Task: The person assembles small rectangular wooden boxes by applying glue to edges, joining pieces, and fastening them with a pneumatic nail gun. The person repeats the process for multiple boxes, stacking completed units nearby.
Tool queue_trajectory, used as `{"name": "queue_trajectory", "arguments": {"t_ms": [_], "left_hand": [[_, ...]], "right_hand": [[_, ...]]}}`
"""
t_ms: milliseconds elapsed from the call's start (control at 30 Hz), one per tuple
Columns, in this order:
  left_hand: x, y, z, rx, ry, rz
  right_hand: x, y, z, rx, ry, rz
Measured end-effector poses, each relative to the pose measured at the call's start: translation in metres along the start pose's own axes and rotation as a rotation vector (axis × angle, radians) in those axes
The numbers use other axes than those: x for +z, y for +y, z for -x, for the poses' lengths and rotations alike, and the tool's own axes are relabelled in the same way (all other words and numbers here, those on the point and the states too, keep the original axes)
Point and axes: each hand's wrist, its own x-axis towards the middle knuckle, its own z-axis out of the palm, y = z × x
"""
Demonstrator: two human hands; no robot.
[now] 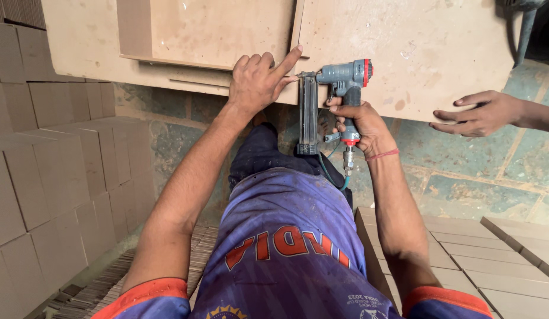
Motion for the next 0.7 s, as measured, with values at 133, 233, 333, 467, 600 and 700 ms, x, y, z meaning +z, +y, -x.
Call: {"name": "queue_trajectory", "arguments": {"t_ms": [133, 233, 333, 467, 600, 700], "left_hand": [[0.000, 0.001, 0.000, -0.004, -0.008, 0.004], [-0.001, 0.000, 0.000, 0.005, 0.007, -0.004], [-0.001, 0.000, -0.001, 0.012, 0.013, -0.004], [-0.003, 0.000, -0.002, 0.010, -0.001, -0.007], [-0.005, -0.002, -0.004, -0.009, -0.048, 0.063], [-0.006, -0.003, -0.004, -0.028, -0.073, 0.119]], "right_hand": [[-0.001, 0.001, -0.001, -0.011, -0.003, 0.013], [-0.003, 0.003, -0.001, -0.008, 0.001, -0.005], [-0.004, 0.006, -0.003, -0.012, -0.011, -0.010], [-0.002, 0.010, -0.001, -0.023, -0.013, -0.053], [0.001, 0.011, 0.008, -0.073, -0.008, -0.048], [0.002, 0.008, 0.014, -0.109, -0.023, -0.046]]}}
